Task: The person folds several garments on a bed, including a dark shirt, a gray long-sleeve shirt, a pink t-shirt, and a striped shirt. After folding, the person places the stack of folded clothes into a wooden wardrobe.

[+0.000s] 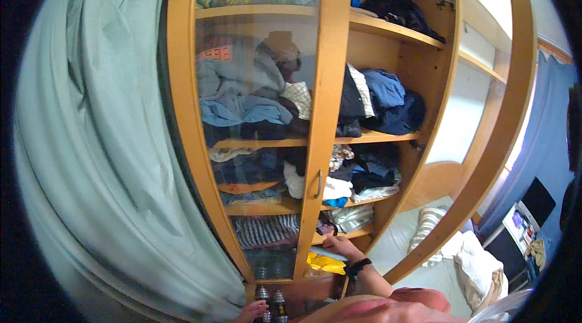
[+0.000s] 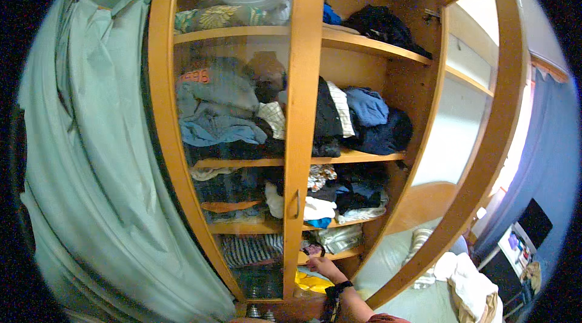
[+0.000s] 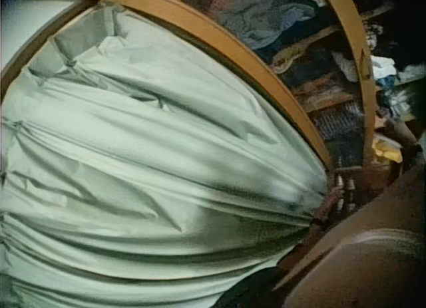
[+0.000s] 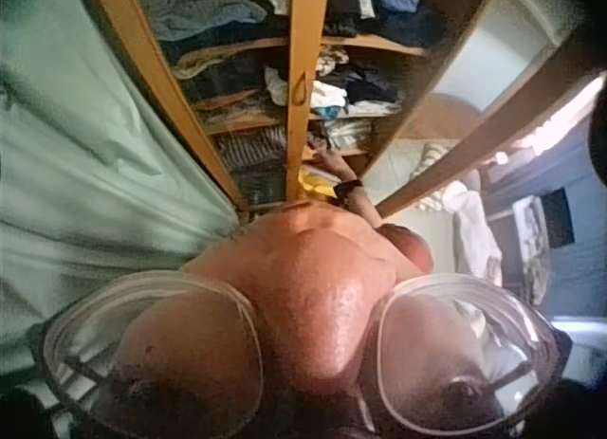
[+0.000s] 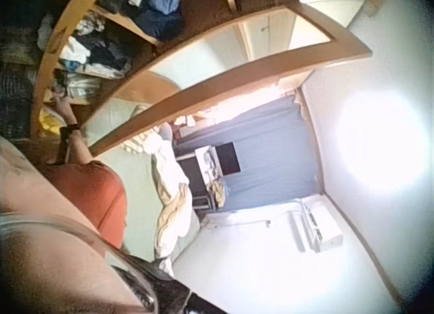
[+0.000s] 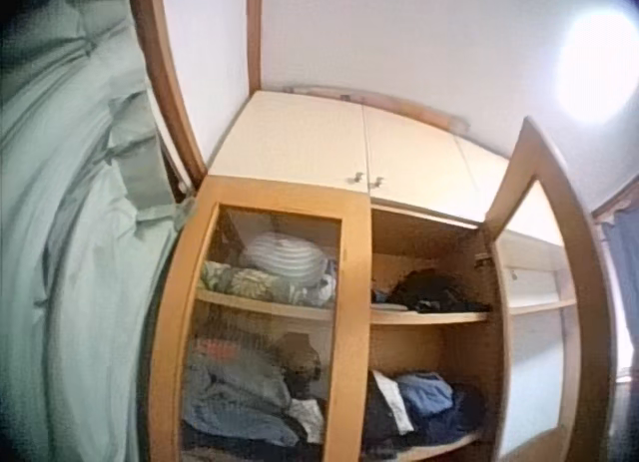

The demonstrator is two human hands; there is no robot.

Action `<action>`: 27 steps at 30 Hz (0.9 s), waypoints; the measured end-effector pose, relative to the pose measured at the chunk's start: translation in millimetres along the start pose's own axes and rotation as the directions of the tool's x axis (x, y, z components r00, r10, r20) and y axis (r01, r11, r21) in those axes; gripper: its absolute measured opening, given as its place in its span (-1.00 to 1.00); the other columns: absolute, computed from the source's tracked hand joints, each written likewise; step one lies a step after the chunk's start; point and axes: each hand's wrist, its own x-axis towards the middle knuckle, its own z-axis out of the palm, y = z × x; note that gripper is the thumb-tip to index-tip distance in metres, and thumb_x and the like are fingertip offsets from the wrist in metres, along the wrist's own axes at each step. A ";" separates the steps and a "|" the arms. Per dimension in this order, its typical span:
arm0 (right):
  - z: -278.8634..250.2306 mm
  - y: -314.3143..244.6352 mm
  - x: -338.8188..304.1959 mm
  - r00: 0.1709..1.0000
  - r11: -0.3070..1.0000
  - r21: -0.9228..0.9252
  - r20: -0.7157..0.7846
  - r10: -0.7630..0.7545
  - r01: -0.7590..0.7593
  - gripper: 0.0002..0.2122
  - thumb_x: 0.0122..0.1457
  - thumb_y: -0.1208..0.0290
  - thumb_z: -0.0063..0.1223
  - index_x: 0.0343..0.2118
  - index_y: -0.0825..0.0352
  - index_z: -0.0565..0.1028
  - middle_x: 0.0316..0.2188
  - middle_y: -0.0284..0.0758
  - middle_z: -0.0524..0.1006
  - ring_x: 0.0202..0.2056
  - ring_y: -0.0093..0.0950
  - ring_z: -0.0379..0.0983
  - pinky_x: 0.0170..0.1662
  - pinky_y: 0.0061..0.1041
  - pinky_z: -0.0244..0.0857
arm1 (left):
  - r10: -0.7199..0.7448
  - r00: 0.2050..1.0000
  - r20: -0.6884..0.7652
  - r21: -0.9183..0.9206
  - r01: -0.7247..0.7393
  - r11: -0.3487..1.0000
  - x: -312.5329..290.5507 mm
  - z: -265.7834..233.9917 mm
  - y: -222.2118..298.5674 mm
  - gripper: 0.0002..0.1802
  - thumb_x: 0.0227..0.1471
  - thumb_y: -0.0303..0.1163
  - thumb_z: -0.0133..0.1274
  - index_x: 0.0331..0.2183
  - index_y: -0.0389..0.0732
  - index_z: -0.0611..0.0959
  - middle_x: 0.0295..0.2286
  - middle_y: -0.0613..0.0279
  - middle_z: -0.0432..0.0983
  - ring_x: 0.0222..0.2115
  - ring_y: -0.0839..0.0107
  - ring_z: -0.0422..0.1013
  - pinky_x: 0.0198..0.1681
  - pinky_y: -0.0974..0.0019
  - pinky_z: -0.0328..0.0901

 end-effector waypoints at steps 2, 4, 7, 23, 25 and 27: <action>-2.8 -19.7 -39.4 0.987 0.949 -0.272 0.066 -0.149 0.161 -0.51 0.45 0.02 -0.04 0.01 0.44 0.61 -0.16 -0.23 0.69 -0.14 -0.41 0.60 0.02 -0.42 0.46 | -0.018 0.998 0.054 0.029 0.016 0.999 3.4 1.6 -1.2 -0.42 0.26 -0.30 0.17 0.26 -0.18 0.47 0.07 0.23 0.56 0.02 0.37 0.51 0.10 0.27 0.40; -13.3 -42.0 -86.0 0.957 0.835 -0.468 0.116 -0.266 0.289 -0.54 0.43 0.02 -0.01 0.00 0.40 0.62 -0.19 -0.18 0.69 -0.14 -0.38 0.61 0.00 -0.38 0.46 | -0.033 0.994 0.109 0.067 0.026 0.997 8.9 3.9 -2.7 -0.42 0.26 -0.30 0.18 0.26 -0.18 0.47 0.07 0.23 0.56 0.02 0.37 0.51 0.10 0.27 0.40; -13.9 -78.4 -137.3 0.943 0.786 -0.558 -0.015 -0.332 0.267 -0.59 0.37 0.06 0.11 -0.03 0.36 0.64 -0.19 -0.10 0.70 -0.14 -0.25 0.65 -0.04 -0.30 0.49 | 0.012 0.975 0.222 0.089 -0.033 0.995 26.0 8.9 -2.5 -0.41 0.28 -0.26 0.19 0.26 -0.17 0.46 0.10 0.26 0.54 0.05 0.42 0.49 0.12 0.29 0.37; -54.5 -96.4 -277.6 0.796 0.717 -0.509 -0.098 -0.598 0.476 -0.76 0.28 0.31 0.20 -0.13 0.38 0.65 -0.25 -0.12 0.69 -0.23 -0.20 0.65 -0.14 -0.32 0.51 | -0.198 0.773 0.603 0.332 -0.017 0.943 66.0 102.7 -19.2 -0.40 0.34 -0.23 0.12 0.30 -0.19 0.41 0.19 0.20 0.45 0.16 0.41 0.39 0.22 0.30 0.29; -64.9 -84.1 -296.4 0.809 0.732 -0.479 -0.072 -0.583 0.485 -0.74 0.30 0.28 0.20 -0.13 0.38 0.65 -0.24 -0.12 0.69 -0.21 -0.18 0.65 -0.12 -0.30 0.51 | -0.274 0.665 0.695 0.388 -0.026 0.921 61.0 131.5 -31.9 -0.40 0.35 -0.24 0.11 0.32 -0.20 0.39 0.19 0.18 0.44 0.17 0.39 0.39 0.25 0.28 0.28; -78.4 -67.2 -317.8 0.863 0.785 -0.440 -0.044 -0.503 0.436 -0.71 0.33 0.24 0.18 -0.10 0.38 0.63 -0.24 -0.13 0.69 -0.21 -0.14 0.64 -0.11 -0.30 0.51 | -0.388 0.531 0.753 0.471 -0.023 0.882 53.1 160.1 -34.7 -0.42 0.38 -0.26 0.07 0.31 -0.23 0.40 0.19 0.18 0.44 0.18 0.39 0.36 0.27 0.27 0.25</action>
